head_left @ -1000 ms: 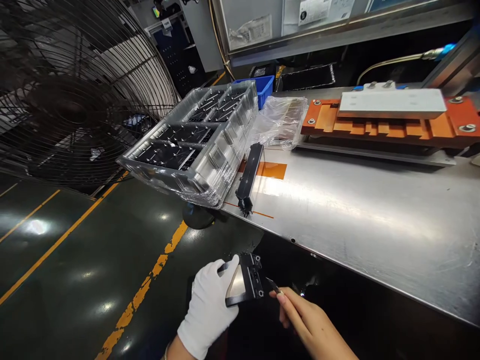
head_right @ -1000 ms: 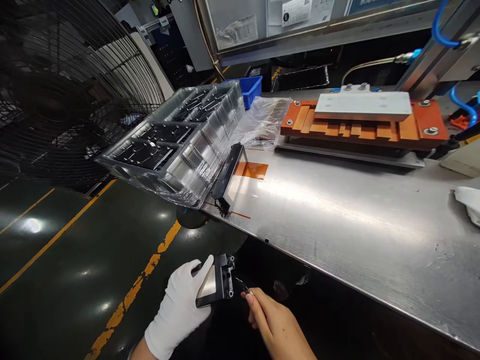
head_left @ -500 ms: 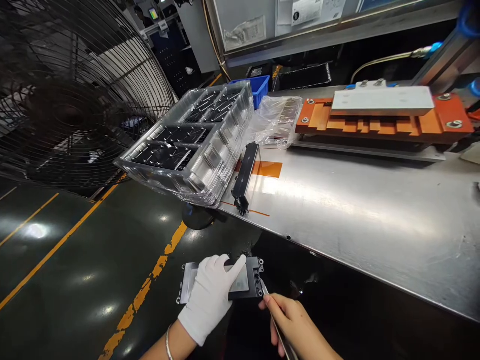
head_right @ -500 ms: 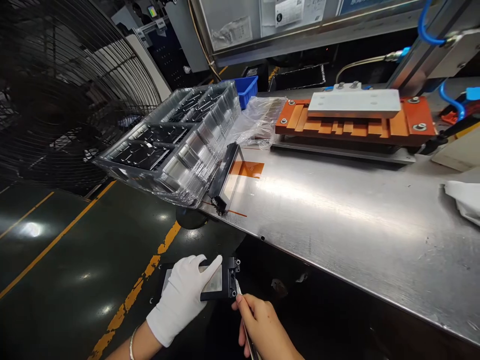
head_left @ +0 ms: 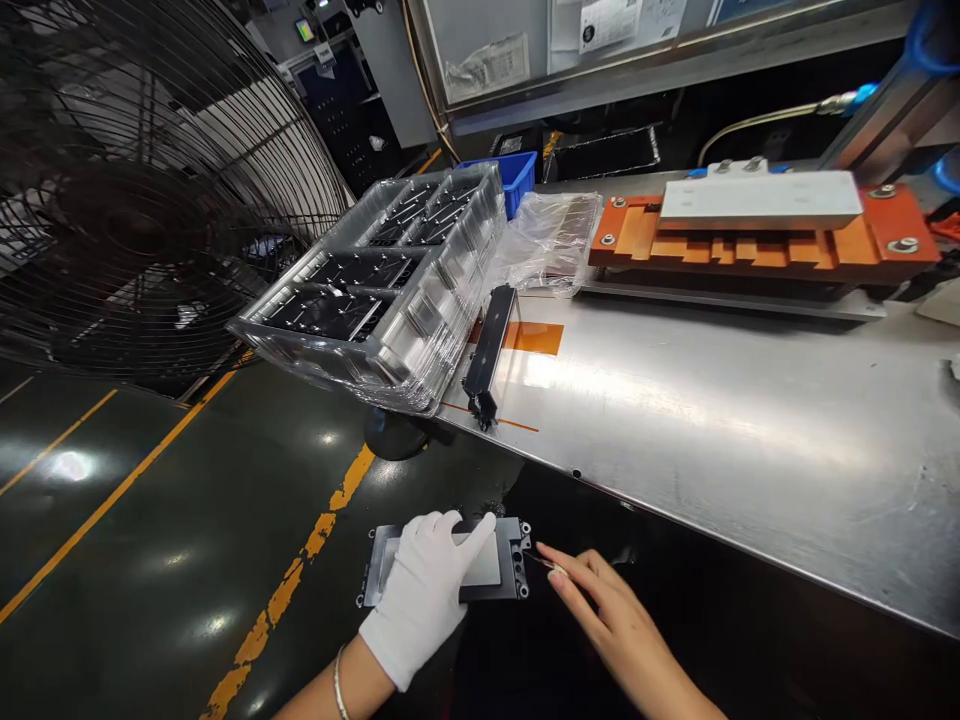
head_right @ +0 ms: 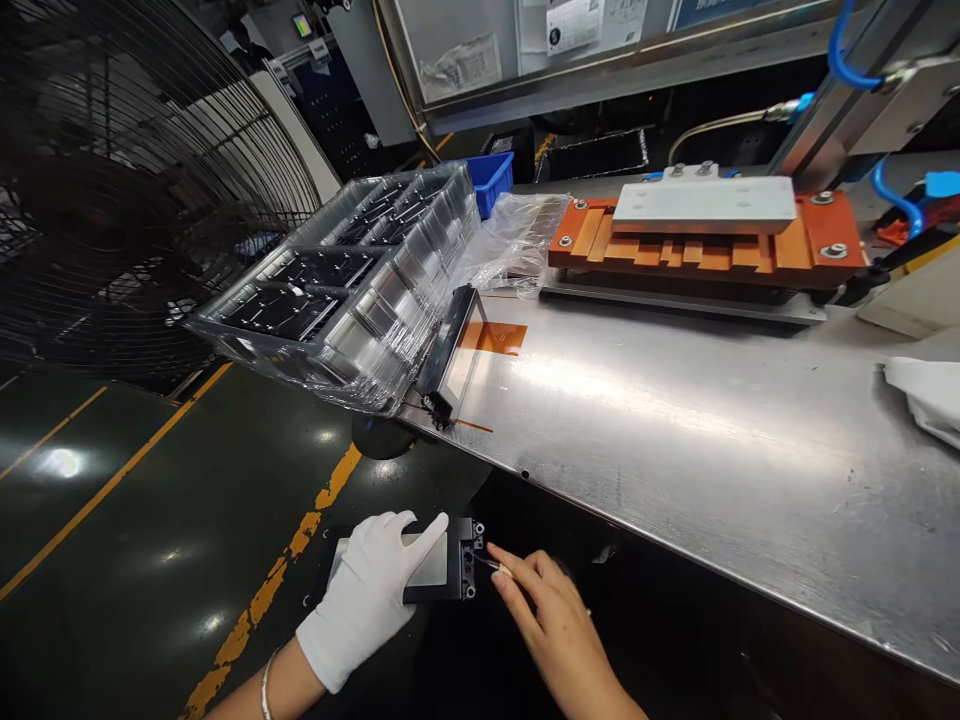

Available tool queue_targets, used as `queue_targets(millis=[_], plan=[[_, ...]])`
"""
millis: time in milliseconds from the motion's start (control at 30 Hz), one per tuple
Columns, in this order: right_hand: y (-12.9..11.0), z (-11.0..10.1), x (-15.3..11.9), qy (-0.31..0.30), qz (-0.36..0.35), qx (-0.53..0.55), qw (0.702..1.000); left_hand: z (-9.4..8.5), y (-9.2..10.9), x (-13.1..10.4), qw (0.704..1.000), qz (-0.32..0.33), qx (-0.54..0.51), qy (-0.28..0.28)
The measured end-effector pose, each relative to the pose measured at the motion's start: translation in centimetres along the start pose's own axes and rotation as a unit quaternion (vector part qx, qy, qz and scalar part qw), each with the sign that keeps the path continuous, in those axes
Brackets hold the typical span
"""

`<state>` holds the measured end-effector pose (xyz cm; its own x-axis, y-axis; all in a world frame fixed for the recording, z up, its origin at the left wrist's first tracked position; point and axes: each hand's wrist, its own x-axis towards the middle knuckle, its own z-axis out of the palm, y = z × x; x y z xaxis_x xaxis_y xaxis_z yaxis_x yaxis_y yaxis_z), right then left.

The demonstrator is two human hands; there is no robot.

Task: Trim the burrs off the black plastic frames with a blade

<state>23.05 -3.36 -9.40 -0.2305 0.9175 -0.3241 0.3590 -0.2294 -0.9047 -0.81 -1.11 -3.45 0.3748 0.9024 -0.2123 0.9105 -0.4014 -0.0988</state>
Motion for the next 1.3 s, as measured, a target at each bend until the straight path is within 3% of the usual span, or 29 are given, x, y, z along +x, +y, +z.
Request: queue_targets(millis=[67, 133, 233, 433, 633, 867, 1000, 1100, 1200, 1300], plan=[[1.2, -0.6, 0.2, 0.059, -0.111, -0.144, 0.981, -0.2, 0.0, 0.0, 1.0, 0.007, 0.002, -0.005], [1.8, -0.8, 0.4, 0.093, -0.196, -0.219, 0.951, -0.3, 0.1, 0.0, 1.0, 0.015, 0.004, -0.008], [1.7, -0.8, 0.7, 0.111, -0.261, -0.279, 0.918, -0.5, 0.0, 0.1, 1.0, 0.023, 0.007, -0.014], [1.4, -1.2, 1.2, 0.095, -0.282, -0.323, 0.898, -1.5, -0.4, 0.6, 0.998, 0.053, 0.012, -0.043], [1.4, -1.8, 1.7, 0.068, -0.292, -0.315, 0.901, -3.9, -0.6, 1.2, 0.986, 0.102, -0.004, -0.13], [1.4, -2.2, 2.2, 0.007, -0.301, -0.278, 0.912, -5.2, -1.6, 2.1, 0.975, 0.177, -0.011, -0.135], [1.1, -2.1, 1.4, -0.028, -0.23, -0.231, 0.945, -4.8, -1.7, 1.8, 0.976, 0.165, -0.031, -0.139], [0.3, -1.4, 0.0, -0.097, -0.054, -0.087, 0.99, -4.0, -1.1, 1.2, 0.985, 0.095, -0.046, -0.138], [-0.7, -0.3, -1.3, -0.179, 0.088, 0.075, 0.977, -3.1, -0.4, 0.6, 0.99, 0.049, -0.051, -0.121], [-1.3, 0.9, -1.7, -0.185, 0.119, 0.122, 0.968, -2.7, 0.1, 0.2, 0.992, 0.028, -0.06, -0.106]])
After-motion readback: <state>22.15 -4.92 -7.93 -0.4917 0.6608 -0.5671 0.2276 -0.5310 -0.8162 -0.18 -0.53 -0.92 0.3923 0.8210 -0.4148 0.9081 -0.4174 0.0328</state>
